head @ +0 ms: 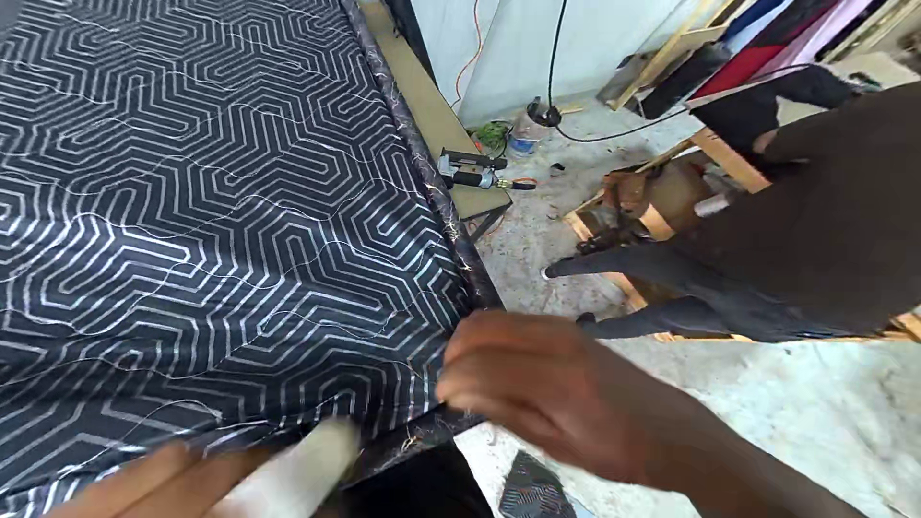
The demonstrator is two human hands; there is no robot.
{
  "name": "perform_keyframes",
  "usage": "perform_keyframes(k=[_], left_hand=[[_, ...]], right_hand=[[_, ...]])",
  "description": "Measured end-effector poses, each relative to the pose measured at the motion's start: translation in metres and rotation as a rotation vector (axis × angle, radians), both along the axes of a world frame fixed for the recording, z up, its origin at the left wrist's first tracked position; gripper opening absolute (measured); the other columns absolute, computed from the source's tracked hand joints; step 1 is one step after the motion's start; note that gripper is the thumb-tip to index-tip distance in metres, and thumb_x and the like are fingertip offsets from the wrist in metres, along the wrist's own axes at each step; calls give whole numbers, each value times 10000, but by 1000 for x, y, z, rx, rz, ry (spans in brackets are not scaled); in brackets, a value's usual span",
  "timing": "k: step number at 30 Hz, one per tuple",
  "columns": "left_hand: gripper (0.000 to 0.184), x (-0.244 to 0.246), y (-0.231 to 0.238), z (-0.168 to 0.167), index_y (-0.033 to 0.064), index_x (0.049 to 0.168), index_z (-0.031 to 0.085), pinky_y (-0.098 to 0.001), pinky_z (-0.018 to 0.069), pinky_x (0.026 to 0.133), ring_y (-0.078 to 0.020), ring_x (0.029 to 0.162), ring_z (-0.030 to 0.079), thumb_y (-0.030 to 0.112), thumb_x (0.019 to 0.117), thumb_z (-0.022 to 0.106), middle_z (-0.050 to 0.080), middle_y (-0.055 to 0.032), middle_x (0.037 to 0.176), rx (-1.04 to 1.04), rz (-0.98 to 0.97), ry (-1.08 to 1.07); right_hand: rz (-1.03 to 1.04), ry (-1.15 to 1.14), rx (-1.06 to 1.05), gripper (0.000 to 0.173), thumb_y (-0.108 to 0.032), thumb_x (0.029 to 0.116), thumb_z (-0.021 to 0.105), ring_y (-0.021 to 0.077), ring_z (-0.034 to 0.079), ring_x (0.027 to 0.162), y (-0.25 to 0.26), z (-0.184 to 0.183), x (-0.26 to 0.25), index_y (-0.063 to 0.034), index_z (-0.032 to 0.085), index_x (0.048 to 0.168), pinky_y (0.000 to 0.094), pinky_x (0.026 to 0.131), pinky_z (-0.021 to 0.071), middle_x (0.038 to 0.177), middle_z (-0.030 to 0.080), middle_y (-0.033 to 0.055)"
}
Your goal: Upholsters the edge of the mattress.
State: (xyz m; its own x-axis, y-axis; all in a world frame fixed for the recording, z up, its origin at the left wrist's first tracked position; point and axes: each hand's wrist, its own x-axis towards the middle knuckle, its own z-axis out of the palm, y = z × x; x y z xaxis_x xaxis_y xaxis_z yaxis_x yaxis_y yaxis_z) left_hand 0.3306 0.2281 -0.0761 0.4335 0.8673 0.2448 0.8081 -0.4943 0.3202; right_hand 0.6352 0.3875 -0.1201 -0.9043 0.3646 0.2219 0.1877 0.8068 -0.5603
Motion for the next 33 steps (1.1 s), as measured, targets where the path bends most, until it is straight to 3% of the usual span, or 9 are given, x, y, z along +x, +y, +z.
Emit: perform_keyframes(k=[3, 9, 13, 16, 19, 22, 24, 27, 33], left_hand=[[371, 30, 72, -47, 195, 1269, 689, -470, 544, 819, -310, 1089, 649, 444, 1042, 535, 683, -97, 1190, 93, -139, 145], [207, 31, 102, -65, 122, 1015, 716, -389, 561, 647, -245, 850, 678, 186, 1031, 520, 708, -67, 1025, 159, -301, 72], [232, 30, 110, -68, 154, 1022, 719, -353, 593, 720, -180, 958, 718, 267, 1033, 517, 725, -37, 1175, 63, -184, -15], [236, 36, 119, -77, 207, 922, 700, -310, 548, 608, -98, 821, 686, 332, 999, 516, 725, 24, 1075, 19, -112, -133], [467, 54, 114, -69, 199, 1049, 719, -383, 570, 681, -177, 901, 700, 635, 938, 595, 722, -31, 1134, 19, -132, -90], [336, 72, 118, -80, 174, 1015, 721, -360, 544, 650, -200, 851, 664, 462, 1008, 546, 694, -29, 991, 123, -153, -68], [274, 75, 123, -84, 206, 948, 741, -292, 525, 634, -104, 805, 636, 368, 1034, 538, 661, 58, 881, 52, -138, -189], [263, 73, 129, -84, 332, 983, 763, -196, 568, 718, 71, 852, 641, 429, 1040, 525, 700, 211, 993, -218, -65, -361], [238, 76, 137, -82, 368, 887, 749, -192, 578, 656, 61, 802, 655, 456, 1012, 567, 710, 230, 988, -386, 3, -466]], right_hand=[[-195, -64, 97, 164, -276, 1031, 612, 53, 654, 992, 1, 3, 18, -205, 758, 1056, 264, 839, 577, 1025, 690, -75], [-313, -276, 344, 225, -363, 1044, 568, 160, 606, 991, -11, -9, 11, -247, 737, 1137, 341, 790, 533, 1057, 645, -36], [-268, -398, 443, 239, -402, 1036, 571, 196, 605, 1008, -4, 3, 4, -225, 718, 1102, 374, 794, 514, 1074, 644, -13], [-228, -382, 420, 183, -300, 1028, 571, 181, 590, 933, 3, 3, 4, -188, 714, 1003, 352, 722, 482, 986, 627, -15], [-210, -284, 305, 185, -264, 1014, 587, 135, 616, 898, 13, -1, 10, -183, 749, 974, 311, 741, 526, 923, 645, -33], [-193, -245, 190, 179, -260, 1020, 592, 91, 623, 896, 18, -2, 16, -185, 750, 985, 265, 745, 537, 930, 650, -50], [-234, -203, 113, 176, -280, 1024, 612, 48, 632, 894, 21, -1, 20, -181, 749, 979, 229, 741, 553, 950, 657, -64], [-349, -107, 97, 134, -282, 990, 672, 25, 620, 795, 16, 4, 28, -185, 761, 961, 219, 650, 552, 907, 637, -72], [-381, -271, 398, 229, -338, 1005, 618, 135, 588, 691, -8, -9, 12, -168, 707, 880, 302, 547, 464, 816, 595, -18]])
